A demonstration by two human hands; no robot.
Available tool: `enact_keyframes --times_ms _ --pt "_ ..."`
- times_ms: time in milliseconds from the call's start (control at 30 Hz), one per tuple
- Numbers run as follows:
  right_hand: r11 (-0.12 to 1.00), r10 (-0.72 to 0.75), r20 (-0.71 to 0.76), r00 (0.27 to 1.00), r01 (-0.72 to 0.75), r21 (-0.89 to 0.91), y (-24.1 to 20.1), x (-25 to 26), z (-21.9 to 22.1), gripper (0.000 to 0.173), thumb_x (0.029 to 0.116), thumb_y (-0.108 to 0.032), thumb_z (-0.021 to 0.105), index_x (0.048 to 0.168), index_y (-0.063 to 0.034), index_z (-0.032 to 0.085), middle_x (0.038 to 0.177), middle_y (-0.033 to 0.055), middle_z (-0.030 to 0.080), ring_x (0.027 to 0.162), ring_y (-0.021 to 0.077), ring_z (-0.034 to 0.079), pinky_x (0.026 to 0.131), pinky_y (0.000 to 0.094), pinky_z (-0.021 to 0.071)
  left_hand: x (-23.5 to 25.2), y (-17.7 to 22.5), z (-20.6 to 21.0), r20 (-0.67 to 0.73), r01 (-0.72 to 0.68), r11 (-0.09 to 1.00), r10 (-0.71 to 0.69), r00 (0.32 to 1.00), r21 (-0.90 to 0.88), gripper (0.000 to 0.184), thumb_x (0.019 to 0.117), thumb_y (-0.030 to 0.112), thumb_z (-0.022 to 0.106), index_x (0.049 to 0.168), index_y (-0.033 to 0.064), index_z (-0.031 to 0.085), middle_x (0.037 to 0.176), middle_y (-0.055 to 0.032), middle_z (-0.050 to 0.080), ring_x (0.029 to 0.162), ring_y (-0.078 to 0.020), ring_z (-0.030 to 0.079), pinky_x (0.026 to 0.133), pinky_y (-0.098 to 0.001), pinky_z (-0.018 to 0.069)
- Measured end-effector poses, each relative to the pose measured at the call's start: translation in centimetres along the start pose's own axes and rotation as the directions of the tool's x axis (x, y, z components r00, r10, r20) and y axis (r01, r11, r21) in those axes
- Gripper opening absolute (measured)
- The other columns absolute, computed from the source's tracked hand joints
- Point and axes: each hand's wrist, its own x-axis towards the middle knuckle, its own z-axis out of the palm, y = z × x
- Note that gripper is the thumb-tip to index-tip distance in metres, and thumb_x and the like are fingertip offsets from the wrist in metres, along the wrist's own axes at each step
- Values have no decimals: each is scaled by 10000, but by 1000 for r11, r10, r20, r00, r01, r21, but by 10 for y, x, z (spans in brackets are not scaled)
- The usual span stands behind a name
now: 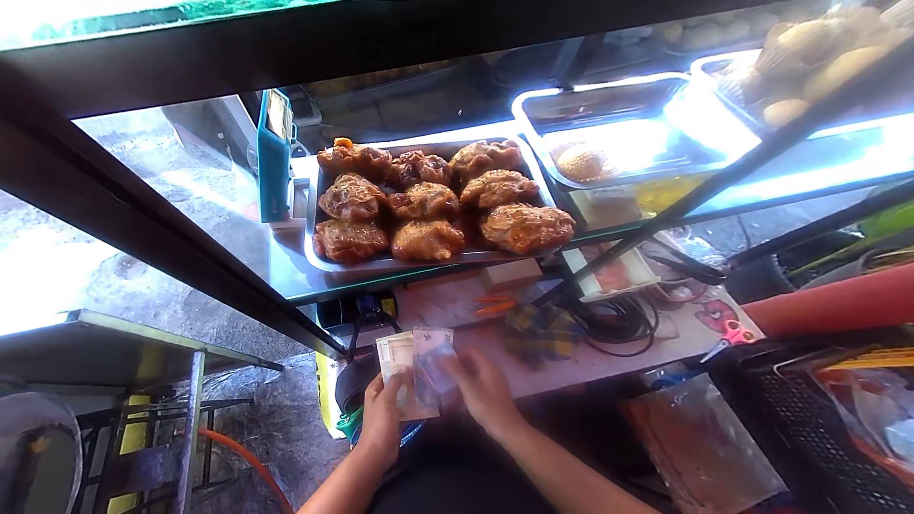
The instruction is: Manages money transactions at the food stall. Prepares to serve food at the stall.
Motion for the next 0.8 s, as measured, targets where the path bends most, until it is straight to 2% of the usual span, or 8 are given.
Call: enact_keyframes --times_ms 100,200,300,433,600,800 --pt "999 0 2 1000 0 49 0 2 3 188 985 -223 709 1102 -76 702 929 54 754 850 169 736 794 346 637 2 0 -2 -14 -56 996 57 998 73 281 1078 147 491 1129 -75 657 991 -225 727 896 -308 737 805 -474 635" --pt "998 -5 25 1000 3 60 1 1 8 276 968 -242 732 1180 -68 701 932 55 747 842 175 735 786 343 645 2 -1 -2 -65 -82 986 92 994 147 200 1011 112 642 1078 -74 673 928 -204 742 835 -292 751 773 -447 650" --pt "998 -11 48 999 8 59 1 -1 12 232 978 -226 715 1135 -59 680 943 59 746 861 169 735 794 332 639 2 -4 -1 -128 -83 986 102 987 143 215 945 68 719 1091 -77 658 928 -206 739 822 -296 751 743 -451 656" --pt "998 -10 39 999 7 65 2 1 16 200 1010 -233 671 1104 -57 670 968 62 741 904 164 730 826 326 631 3 -3 -1 -185 -94 986 118 976 136 262 898 60 775 1095 -67 659 957 -197 741 858 -286 749 767 -449 654" --pt "999 1 16 1000 -2 51 4 2 18 224 1004 -257 678 1117 -64 687 984 61 732 912 158 724 819 315 631 6 -1 -1 -216 -112 986 137 967 121 320 863 75 821 1107 -62 667 960 -195 746 859 -292 754 771 -452 660" --pt "991 86 8 996 -87 105 6 4 15 186 1010 -240 676 1001 -55 691 931 77 725 890 177 709 826 333 606 6 0 0 -222 -109 987 133 966 117 367 846 96 843 1119 -65 659 968 -197 745 866 -292 754 784 -450 660"
